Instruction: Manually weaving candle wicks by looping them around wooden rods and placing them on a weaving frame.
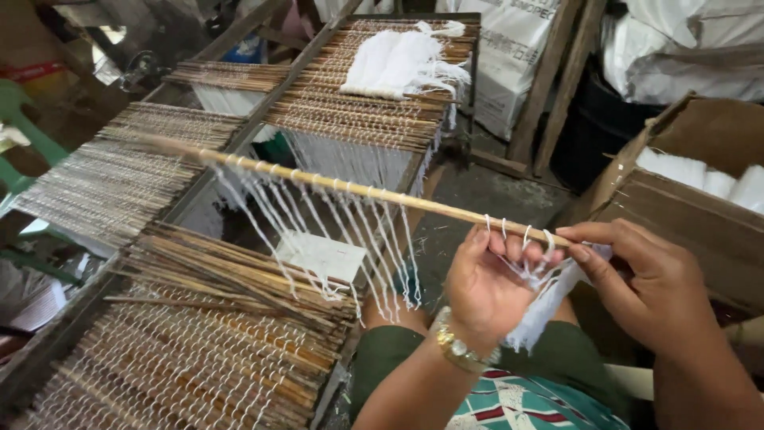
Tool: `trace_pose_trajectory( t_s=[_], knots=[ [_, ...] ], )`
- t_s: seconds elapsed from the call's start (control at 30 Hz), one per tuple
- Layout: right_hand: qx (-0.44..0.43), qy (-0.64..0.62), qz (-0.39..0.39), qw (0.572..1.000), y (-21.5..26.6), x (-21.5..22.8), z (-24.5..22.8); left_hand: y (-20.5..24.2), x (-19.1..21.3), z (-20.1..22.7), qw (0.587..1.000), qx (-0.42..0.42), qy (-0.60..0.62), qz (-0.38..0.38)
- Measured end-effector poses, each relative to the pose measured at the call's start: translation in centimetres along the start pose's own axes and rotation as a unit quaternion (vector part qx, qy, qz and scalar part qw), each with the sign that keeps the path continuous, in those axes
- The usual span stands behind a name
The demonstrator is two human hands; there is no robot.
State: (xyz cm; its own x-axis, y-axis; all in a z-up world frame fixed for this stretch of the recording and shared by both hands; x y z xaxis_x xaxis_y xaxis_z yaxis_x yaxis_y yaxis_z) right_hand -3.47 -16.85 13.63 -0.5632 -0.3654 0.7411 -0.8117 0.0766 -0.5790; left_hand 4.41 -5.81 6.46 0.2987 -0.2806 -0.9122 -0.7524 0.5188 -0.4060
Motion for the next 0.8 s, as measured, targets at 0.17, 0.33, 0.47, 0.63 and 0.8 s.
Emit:
trace_pose_trajectory(
  t_s=[0.17,0.33,0.47,0.63,0.8],
  knots=[
    [-0.016,0.071,0.014,0.997,0.4,-1.8,0.9,-0.5,0.7,1.7,0.957,-0.131,0.127,0.225],
    [-0.071,0.043,0.024,0.996,0.9,-1.8,2.8,-0.6,0.0,4.6,0.948,-0.216,0.113,0.204],
    [-0.076,0.022,0.032,0.996,0.9,-2.2,4.4,-0.7,0.0,3.6,0.961,-0.179,0.067,0.197],
    [-0.092,-0.029,0.008,0.995,0.2,-3.8,10.6,-1.1,5.2,4.4,0.991,-0.090,-0.007,0.094],
    [-0.100,-0.055,0.071,0.991,-3.3,-14.9,44.5,3.5,15.4,5.3,0.987,-0.052,-0.040,0.150]
  ],
)
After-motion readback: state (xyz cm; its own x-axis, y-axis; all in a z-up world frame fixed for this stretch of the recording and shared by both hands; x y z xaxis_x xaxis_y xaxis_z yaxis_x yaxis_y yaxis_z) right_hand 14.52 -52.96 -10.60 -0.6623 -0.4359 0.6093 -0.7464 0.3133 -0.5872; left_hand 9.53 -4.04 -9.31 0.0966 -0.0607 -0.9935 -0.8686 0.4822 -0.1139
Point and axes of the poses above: each hand's wrist, its own y-axis away from the middle knuckle, its own x-axis out of the back of the hand, z = x × y, the point moved 7 cm from there along -y, towards the middle knuckle, and after that the axes turned 12 degrees about y, right-handed, at the moved point
